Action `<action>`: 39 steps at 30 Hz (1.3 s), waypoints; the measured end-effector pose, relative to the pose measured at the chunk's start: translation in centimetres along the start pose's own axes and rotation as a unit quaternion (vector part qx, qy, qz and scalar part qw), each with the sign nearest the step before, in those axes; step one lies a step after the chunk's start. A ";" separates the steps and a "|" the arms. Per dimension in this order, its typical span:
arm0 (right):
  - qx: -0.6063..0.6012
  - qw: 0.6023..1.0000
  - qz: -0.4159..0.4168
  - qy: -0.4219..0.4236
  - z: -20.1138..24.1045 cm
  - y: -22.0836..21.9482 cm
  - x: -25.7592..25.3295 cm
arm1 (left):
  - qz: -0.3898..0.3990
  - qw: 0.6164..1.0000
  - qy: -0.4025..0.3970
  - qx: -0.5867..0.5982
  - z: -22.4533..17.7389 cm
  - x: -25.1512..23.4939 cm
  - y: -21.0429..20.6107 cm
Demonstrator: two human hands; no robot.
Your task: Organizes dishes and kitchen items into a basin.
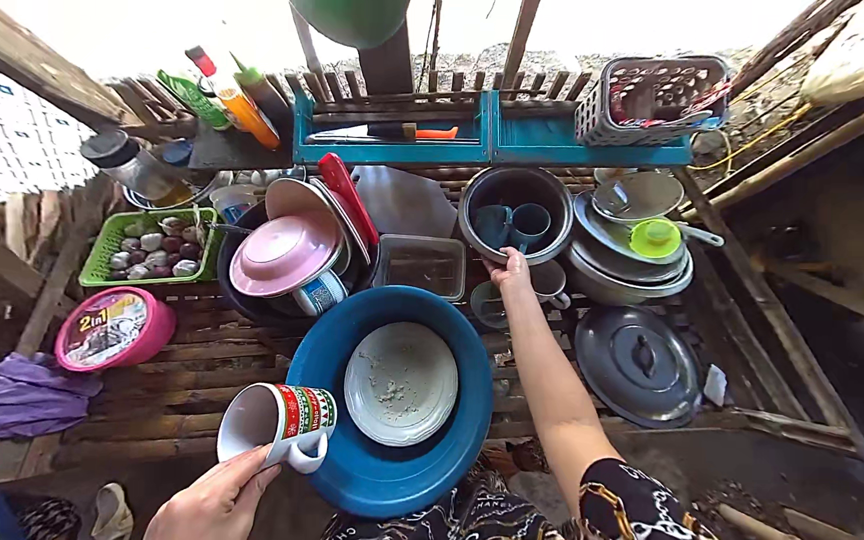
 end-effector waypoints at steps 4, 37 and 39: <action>-0.005 1.000 -0.027 -0.015 0.8 0.2 0.8 | -0.004 1.000 -0.009 -0.004 0.0 0.0 0.3; 0.218 0.967 0.118 -0.061 2.1 7.9 17.7 | -0.054 0.992 -0.099 -0.054 1.2 -3.2 0.1; 0.253 0.951 0.156 -0.087 1.2 8.4 19.5 | -0.051 0.992 -0.101 -0.062 1.1 -3.0 0.9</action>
Point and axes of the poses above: each hand's wrist, its own x-axis away from the middle knuckle, its own y-axis out of the back of the hand, z = x × y, the point moved 2 cm from there along -x, towards the middle knuckle, and after that the axes turned 15 degrees about x, right-handed, at the moved point
